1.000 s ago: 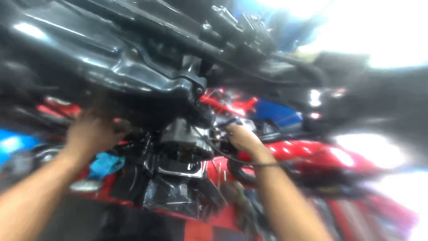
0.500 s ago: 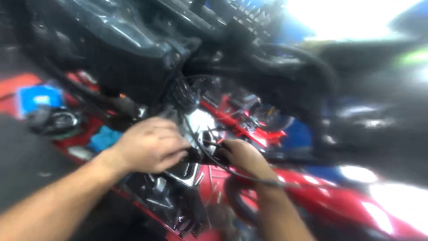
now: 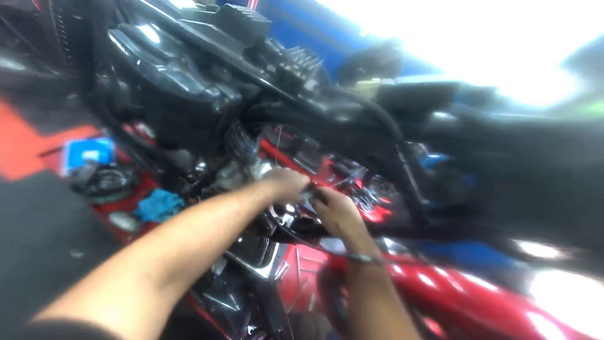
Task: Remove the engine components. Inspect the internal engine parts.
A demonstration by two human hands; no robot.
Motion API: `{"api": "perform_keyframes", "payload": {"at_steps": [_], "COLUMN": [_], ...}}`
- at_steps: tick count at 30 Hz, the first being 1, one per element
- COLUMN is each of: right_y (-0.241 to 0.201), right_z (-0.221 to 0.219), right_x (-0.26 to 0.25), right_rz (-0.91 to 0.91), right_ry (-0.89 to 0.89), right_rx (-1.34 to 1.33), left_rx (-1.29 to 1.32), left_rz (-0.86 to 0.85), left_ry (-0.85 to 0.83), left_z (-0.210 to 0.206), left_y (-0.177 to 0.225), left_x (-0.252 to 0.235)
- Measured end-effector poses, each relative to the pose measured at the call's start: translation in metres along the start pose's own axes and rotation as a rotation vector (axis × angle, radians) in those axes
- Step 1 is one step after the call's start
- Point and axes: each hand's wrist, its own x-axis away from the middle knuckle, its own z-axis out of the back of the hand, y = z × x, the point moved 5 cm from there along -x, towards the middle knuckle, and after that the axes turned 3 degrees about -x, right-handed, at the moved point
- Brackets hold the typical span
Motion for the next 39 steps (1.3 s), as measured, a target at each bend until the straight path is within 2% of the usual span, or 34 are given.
{"api": "perform_keyframes", "payload": {"at_steps": [5,8,10,12,14,15,17,20,24,26,28,31,32,35,36,39], "right_y": [-0.003,-0.005,-0.015,-0.021,-0.021,-0.019,-0.016,-0.018,-0.016,-0.019,-0.019,-0.021,-0.018,-0.016,-0.017,-0.021], "right_z": [0.0,-0.007,-0.015,-0.019,-0.017,-0.018,-0.023,-0.025,-0.002,0.015,0.008,-0.03,-0.026,0.019,0.017,-0.023], "right_x": [0.011,0.015,0.023,0.026,0.023,0.018,0.01,0.004,0.001,0.004,0.006,0.001,-0.001,0.001,0.0,-0.007], "right_rz": [0.141,0.146,0.107,0.071,0.043,0.062,0.13,0.19,0.26,0.327,0.45,0.586,0.567,0.516,0.532,0.609], "right_ry": [0.025,-0.054,-0.257,-0.336,-0.333,-0.271,-0.117,-0.03,0.053,0.19,0.277,0.078,0.042,0.219,0.238,0.045], "right_rx": [-0.14,0.12,0.367,0.462,0.4,0.326,0.211,0.129,-0.03,-0.186,-0.285,-0.053,-0.041,-0.101,-0.082,0.021], "left_rx": [0.108,0.122,0.109,0.087,0.039,0.001,-0.083,-0.161,-0.146,-0.11,-0.054,0.018,0.029,0.074,0.076,0.099], "left_rz": [0.179,0.306,0.344,0.257,0.028,-0.075,-0.153,-0.141,-0.222,-0.234,-0.216,-0.185,-0.181,-0.185,-0.19,-0.211], "left_ry": [0.182,0.195,0.142,0.071,0.001,-0.037,-0.151,-0.209,-0.169,-0.193,-0.215,-0.235,-0.232,-0.225,-0.223,-0.212], "left_z": [0.011,0.019,0.019,0.017,0.008,0.002,-0.009,-0.01,-0.013,-0.013,-0.01,-0.007,-0.008,-0.003,-0.003,-0.004], "left_y": [-0.013,-0.026,-0.028,-0.023,-0.018,-0.017,-0.014,-0.015,-0.022,-0.023,-0.024,-0.024,-0.025,-0.025,-0.025,-0.025], "left_x": [0.002,0.013,0.018,0.02,0.019,0.017,0.017,0.013,0.006,0.005,0.006,0.009,0.01,0.012,0.013,0.017]}}
